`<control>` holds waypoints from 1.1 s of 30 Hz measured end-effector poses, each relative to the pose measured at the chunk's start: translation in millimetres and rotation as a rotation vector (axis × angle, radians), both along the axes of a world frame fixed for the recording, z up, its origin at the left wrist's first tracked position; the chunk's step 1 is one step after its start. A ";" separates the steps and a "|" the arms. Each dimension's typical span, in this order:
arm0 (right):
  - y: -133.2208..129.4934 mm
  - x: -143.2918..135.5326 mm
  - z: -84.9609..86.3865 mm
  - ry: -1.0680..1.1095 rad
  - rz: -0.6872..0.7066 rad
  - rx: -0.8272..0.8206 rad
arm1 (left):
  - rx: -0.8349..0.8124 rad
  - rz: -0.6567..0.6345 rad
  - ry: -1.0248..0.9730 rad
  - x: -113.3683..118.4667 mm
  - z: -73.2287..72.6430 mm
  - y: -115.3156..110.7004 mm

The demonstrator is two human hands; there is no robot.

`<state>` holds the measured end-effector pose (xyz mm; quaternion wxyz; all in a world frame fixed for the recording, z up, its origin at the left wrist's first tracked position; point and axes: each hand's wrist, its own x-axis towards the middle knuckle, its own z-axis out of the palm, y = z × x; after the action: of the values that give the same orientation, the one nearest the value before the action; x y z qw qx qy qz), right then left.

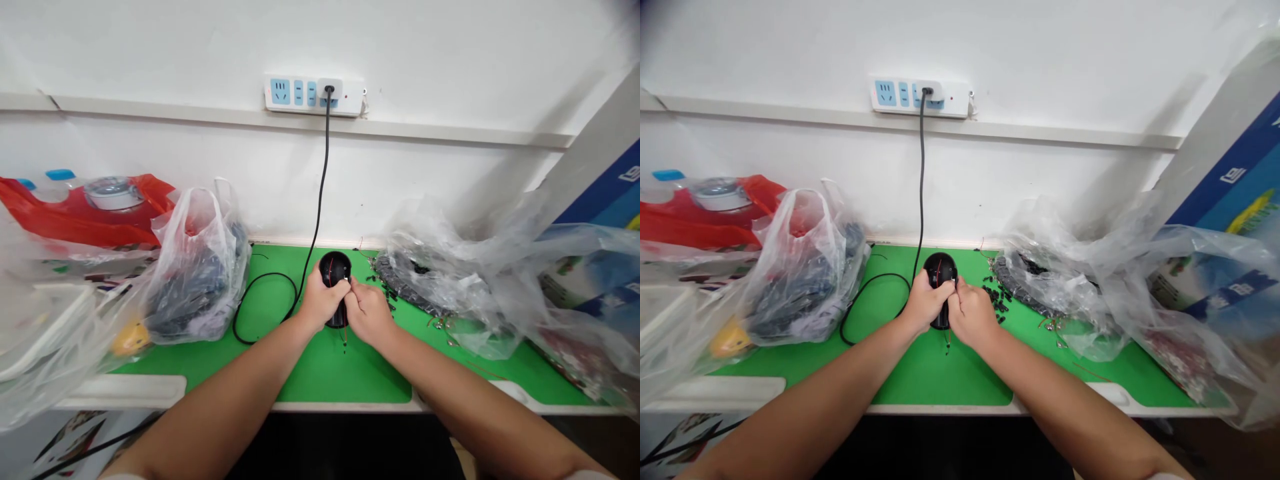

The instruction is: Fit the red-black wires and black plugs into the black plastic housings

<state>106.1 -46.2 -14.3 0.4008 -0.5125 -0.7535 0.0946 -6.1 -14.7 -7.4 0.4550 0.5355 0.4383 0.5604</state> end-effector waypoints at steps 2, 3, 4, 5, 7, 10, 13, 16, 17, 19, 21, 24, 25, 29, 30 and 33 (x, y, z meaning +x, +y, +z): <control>0.2 -1.7 0.4 0.034 0.005 0.008 | -0.013 -0.003 -0.015 -0.3 1.0 0.4; 1.5 -1.4 1.1 0.066 0.009 0.011 | -0.040 -0.019 -0.045 -0.6 1.8 1.2; 3.7 0.1 2.1 0.101 0.025 0.007 | -0.076 -0.043 -0.089 -1.0 2.8 2.2; 6.8 3.0 3.4 0.133 0.051 -0.011 | -0.123 -0.071 -0.140 -1.4 4.1 3.3; 15.2 12.4 6.4 0.222 0.113 -0.109 | -0.246 -0.153 -0.224 -2.2 6.9 4.2; 28.5 31.0 10.0 0.534 0.200 -0.296 | -0.428 -0.327 -0.245 -2.7 9.9 1.4; 35.5 43.9 11.1 0.829 0.360 -0.417 | -0.519 -0.518 -0.207 -1.6 9.6 -3.8; 36.5 47.4 10.6 0.894 0.456 -0.469 | -0.533 -0.586 -0.189 -0.5 8.7 -5.8; 36.5 47.4 10.4 0.898 0.449 -0.456 | -0.510 -0.581 -0.173 -0.4 8.7 -5.2; 36.6 46.9 10.1 0.895 0.403 -0.395 | -0.393 -0.563 -0.095 -0.8 8.6 -2.3; 36.1 46.0 9.9 0.858 0.336 -0.316 | -0.200 -0.545 0.023 -1.7 7.4 1.9; 33.2 43.2 9.4 0.738 0.254 -0.189 | 0.024 -0.531 0.158 -2.8 1.9 7.0; 31.8 41.8 9.2 0.699 0.237 -0.154 | 0.055 -0.529 0.182 -2.6 -0.6 7.7; 26.0 36.1 9.4 0.622 0.178 -0.081 | 0.110 -0.474 0.195 2.2 -7.6 4.4; 24.8 35.2 9.8 0.617 0.171 -0.072 | 0.124 -0.446 0.189 3.8 -7.8 2.7; 22.7 34.4 10.8 0.621 0.199 -0.052 | 0.155 -0.373 0.218 6.5 -4.1 -2.5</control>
<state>140.6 -23.4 -3.5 0.5868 -0.3934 -0.6390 0.3043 0.4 -17.3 -11.5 0.4580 0.6981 0.3338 0.4376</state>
